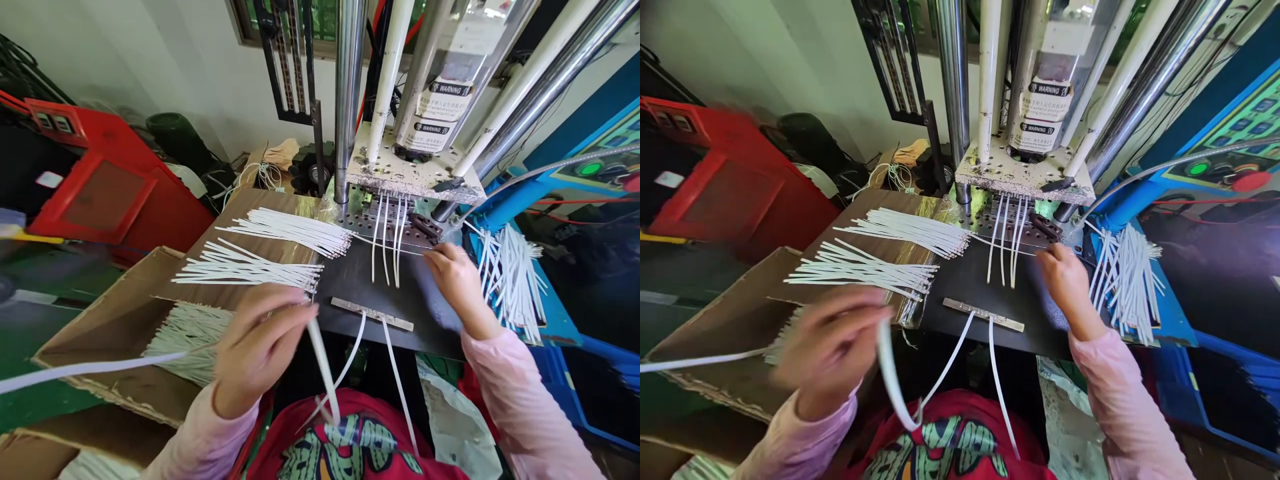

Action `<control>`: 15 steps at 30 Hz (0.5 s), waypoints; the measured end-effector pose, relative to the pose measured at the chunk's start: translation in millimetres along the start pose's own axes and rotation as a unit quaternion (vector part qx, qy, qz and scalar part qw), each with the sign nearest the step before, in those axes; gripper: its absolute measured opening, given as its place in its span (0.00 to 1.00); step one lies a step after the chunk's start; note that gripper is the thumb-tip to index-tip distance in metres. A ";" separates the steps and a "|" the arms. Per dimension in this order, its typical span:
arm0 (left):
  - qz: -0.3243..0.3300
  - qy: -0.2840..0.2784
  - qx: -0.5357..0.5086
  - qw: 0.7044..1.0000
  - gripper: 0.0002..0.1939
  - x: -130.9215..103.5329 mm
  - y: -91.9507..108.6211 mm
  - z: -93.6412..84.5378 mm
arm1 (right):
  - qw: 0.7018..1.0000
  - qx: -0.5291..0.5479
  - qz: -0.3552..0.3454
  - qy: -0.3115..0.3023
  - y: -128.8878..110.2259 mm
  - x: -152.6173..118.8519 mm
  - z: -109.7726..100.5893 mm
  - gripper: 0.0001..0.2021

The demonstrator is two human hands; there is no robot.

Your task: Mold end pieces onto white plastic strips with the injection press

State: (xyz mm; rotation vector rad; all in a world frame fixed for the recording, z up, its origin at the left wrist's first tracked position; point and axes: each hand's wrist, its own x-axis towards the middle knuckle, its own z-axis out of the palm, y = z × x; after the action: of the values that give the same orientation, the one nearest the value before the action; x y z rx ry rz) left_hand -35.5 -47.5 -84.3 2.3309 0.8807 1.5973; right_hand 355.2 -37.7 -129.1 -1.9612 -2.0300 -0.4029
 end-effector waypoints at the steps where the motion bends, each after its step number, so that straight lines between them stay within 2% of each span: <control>1: -0.008 -0.035 -0.020 0.999 0.23 -5.4 -4.9 20.1 | 0.999 -0.023 0.012 0.023 9.7 -11.1 -2.9 0.15; 3: -0.026 -0.104 -0.054 0.993 0.14 -18.9 -16.5 54.4 | 0.999 -0.033 0.026 0.000 25.8 -31.0 -5.6 0.15; 6: -0.042 -0.175 -0.063 0.982 0.07 -39.3 -33.0 83.6 | 0.992 0.009 0.035 -0.122 38.8 -54.7 -4.2 0.11; 8: -0.049 -0.213 -0.058 0.974 0.07 -46.9 -39.5 91.2 | 0.985 0.000 0.067 -0.157 42.0 -65.5 -3.1 0.08; 11: -0.052 -0.250 -0.040 0.966 0.07 -48.7 -41.8 95.9 | 0.981 -0.022 0.126 -0.147 46.2 -76.1 -5.1 0.05; 15: -0.053 -0.280 -0.013 0.958 0.08 -45.8 -38.2 100.1 | 0.969 0.043 0.180 -0.164 57.9 -90.4 -12.6 0.06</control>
State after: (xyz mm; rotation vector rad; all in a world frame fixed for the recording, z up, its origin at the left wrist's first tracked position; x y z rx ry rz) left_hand 29.0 -24.8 -178.6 2.4623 0.8161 0.8197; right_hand 416.1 -123.6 -153.2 -2.4031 -1.7659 0.0968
